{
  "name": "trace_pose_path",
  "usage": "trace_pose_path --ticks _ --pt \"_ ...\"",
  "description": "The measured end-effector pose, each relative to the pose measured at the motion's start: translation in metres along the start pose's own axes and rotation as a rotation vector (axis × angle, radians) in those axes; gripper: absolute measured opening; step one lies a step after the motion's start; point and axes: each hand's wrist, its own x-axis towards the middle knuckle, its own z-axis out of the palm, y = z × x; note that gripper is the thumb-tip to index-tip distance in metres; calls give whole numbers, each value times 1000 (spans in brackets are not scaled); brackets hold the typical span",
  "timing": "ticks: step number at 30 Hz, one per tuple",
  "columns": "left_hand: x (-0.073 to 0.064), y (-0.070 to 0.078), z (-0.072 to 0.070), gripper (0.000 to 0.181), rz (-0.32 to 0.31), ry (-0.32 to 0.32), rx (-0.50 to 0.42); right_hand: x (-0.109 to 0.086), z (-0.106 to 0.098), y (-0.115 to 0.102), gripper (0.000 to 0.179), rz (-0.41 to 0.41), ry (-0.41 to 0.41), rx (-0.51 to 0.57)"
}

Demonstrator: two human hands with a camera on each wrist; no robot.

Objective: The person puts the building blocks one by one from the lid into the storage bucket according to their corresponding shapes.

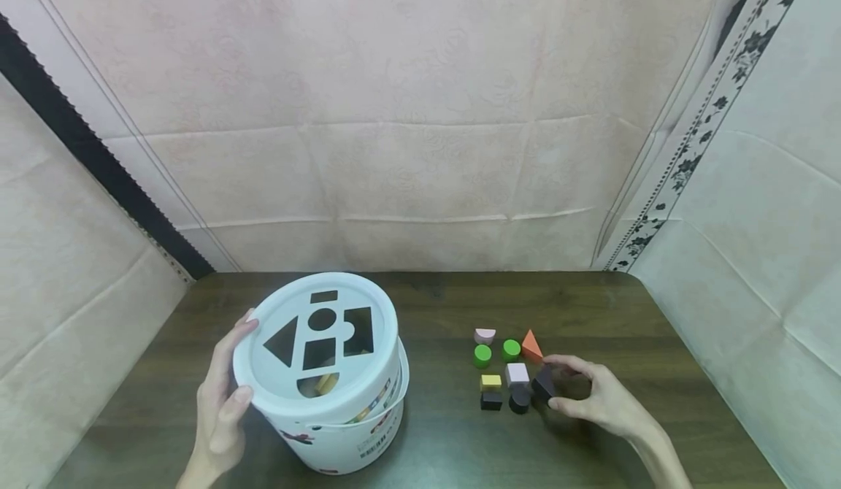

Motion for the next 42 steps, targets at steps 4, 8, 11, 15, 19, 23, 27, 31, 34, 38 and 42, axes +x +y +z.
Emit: trace_pose_path --ticks 4,8,11,15,19,23,27,31,34,38,42 --pt "0 0 0 57 -9 -2 -6 4 0 -6 51 3 25 -34" --pt "-1 -1 0 57 -6 0 -5 10 0 -16 51 -28 49 -59" --pt "-1 0 0 57 -8 0 -5 14 -1 -26 51 -29 66 -68" --pt "0 0 0 58 -9 1 -2 20 0 -37 52 -39 82 -81" --pt "0 1 0 58 -11 1 9 24 1 -47 52 -67 99 -90" --pt "-1 1 0 58 -13 1 12 29 1 -56 52 -78 108 -95" --pt "0 1 0 58 -6 0 4 34 -2 -69 54 -96 119 -103" --pt "0 0 0 57 -2 8 4 42 -4 -84 55 -116 124 -110" --pt "0 0 -1 57 1 17 6 48 -6 -95 55 -130 119 -110" --pt "0 0 0 57 5 12 -1 53 -9 -108 56 -149 130 -107" --pt "-1 1 1 57 -6 10 -2 56 -9 -119 55 -151 143 -120"
